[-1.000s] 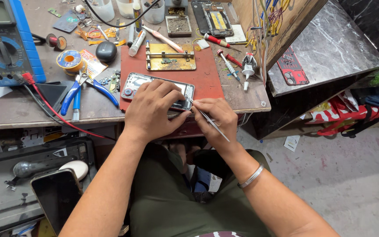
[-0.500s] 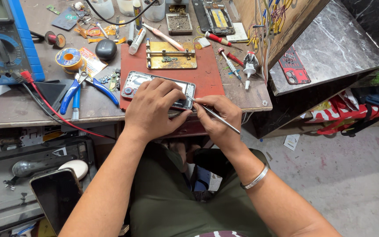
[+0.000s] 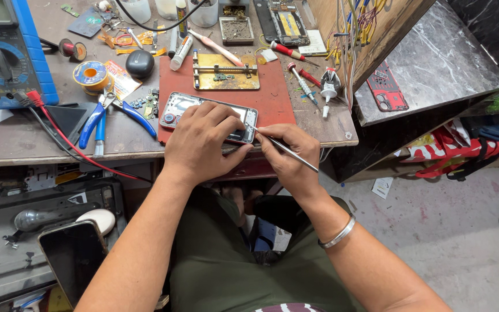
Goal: The person uses a metal spudger and tweezers to pry and lift components inside a disassembled mobile phone. They repeatedly probe the edges of the screen and internal parts, then switch tools to adjust small pieces within the chassis.
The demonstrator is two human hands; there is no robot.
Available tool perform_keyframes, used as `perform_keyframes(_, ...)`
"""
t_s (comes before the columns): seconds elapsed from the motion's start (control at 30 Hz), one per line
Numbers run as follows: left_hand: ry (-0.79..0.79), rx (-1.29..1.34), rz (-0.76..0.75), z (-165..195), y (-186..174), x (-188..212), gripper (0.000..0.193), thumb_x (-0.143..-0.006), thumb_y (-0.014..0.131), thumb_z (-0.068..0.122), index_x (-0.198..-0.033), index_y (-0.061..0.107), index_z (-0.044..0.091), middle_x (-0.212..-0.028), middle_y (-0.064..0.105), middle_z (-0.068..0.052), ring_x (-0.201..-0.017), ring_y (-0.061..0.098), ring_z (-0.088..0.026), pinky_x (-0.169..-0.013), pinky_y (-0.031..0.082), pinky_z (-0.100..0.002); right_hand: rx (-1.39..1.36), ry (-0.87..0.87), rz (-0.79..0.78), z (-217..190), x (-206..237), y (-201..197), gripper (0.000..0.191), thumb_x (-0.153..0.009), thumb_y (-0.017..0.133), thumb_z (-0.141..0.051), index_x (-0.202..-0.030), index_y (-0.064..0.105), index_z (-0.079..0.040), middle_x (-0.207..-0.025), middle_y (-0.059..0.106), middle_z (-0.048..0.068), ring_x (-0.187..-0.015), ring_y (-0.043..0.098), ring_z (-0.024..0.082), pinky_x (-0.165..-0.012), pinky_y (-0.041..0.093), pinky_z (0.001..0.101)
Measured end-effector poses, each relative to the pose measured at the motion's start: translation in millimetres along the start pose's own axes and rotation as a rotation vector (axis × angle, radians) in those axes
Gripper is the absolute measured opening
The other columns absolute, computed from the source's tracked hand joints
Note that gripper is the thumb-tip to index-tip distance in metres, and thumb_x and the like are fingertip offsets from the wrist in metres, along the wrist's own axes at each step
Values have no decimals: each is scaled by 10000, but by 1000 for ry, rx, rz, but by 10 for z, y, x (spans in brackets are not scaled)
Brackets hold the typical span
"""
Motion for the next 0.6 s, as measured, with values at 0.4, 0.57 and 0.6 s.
perform_keyframes(0.4,-22,0,-16,1,24,-1,438,-782,831,370,-1089,689,93,-1180,658,-82,-1146,600,-294,-977,458,-425,21,-2,-234,21,-249,-73,165,-877,756,-35,-1040,781,-20,-981,790,107,-898,771,199,-804,587,306)
perform_keyframes(0.57,-41,10,-41,6,38,-26,423,-785,838,374,-1070,697,95,-1189,654,-68,-1159,596,-290,-993,458,-428,75,63,-273,32,-351,-74,137,-869,781,-75,-997,780,-26,-934,782,117,-860,767,206,-760,591,321)
perform_keyframes(0.6,-46,4,-47,0,40,-27,416,-788,844,373,-1068,699,102,-1185,651,-69,-1161,593,-292,-993,457,-430,84,48,-258,6,-348,-60,133,-867,785,-75,-989,781,-24,-930,782,124,-864,763,213,-763,583,332)
Point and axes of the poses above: each hand's wrist, its own x-axis away from the middle knuckle, its own y-axis out of the palm, z = x × y, the point moved 6 cm from there along -x, towards the middle knuckle
